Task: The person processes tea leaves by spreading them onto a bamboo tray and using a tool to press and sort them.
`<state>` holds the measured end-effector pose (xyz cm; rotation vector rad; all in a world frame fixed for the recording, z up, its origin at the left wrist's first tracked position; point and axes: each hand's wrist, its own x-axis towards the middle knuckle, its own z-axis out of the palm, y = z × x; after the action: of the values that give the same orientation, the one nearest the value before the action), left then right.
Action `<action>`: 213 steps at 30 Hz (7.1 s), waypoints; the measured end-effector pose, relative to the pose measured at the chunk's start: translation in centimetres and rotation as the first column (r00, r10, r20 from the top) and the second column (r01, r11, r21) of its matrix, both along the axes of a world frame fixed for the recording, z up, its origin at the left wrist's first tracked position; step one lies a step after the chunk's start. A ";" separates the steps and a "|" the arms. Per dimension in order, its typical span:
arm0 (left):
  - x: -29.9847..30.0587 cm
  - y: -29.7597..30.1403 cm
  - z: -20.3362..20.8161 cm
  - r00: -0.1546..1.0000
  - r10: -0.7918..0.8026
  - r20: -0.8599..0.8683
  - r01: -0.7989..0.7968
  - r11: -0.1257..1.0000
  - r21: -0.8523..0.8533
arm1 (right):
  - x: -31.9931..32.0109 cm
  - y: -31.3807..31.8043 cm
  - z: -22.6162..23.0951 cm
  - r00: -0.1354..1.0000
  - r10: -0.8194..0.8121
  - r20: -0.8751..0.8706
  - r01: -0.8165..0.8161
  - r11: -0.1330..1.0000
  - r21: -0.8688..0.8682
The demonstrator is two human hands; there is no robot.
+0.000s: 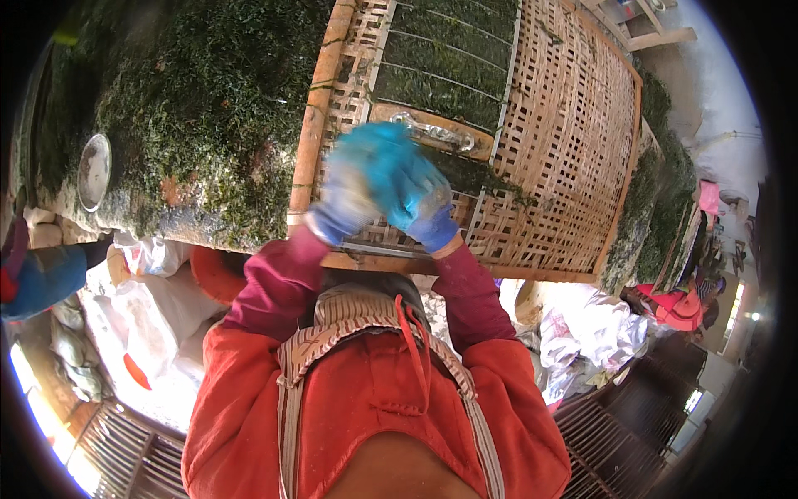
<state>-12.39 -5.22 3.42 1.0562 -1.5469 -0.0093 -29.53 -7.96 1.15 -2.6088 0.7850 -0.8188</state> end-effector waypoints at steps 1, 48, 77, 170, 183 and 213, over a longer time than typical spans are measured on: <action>2.4 0.6 -1.1 0.987 0.069 0.145 -0.098 0.975 0.201 | 1.3 -0.1 2.2 0.991 -0.046 0.127 0.045 0.999 0.015; 19.3 0.6 6.2 0.219 -0.191 -0.957 0.572 0.820 -0.033 | -2.8 -0.7 -3.3 0.978 -0.103 -0.183 0.094 0.994 -0.059; 16.5 6.2 3.1 0.735 0.176 -0.655 0.162 0.893 0.421 | -3.2 -0.4 -1.4 0.951 -0.087 0.297 0.050 0.990 0.129; -4.3 -0.9 -1.5 0.894 -0.294 0.338 0.250 0.954 0.166 | -13.5 -5.2 2.9 0.966 -0.239 -0.103 0.211 0.951 -0.227; -2.3 -2.5 2.6 0.937 -0.037 0.348 -0.095 0.930 0.354 | -14.0 -1.6 -1.9 0.948 -0.285 -0.142 0.230 0.920 -0.317; 29.5 -7.6 -5.4 0.574 -0.130 0.809 -0.695 0.445 0.564 | -2.7 -7.3 -0.5 0.903 -0.426 -0.062 0.420 0.904 -0.085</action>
<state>17.12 -12.79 -1.97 2.4745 -2.1350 -0.0822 -32.23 -15.23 0.68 -2.5773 1.4055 -0.8673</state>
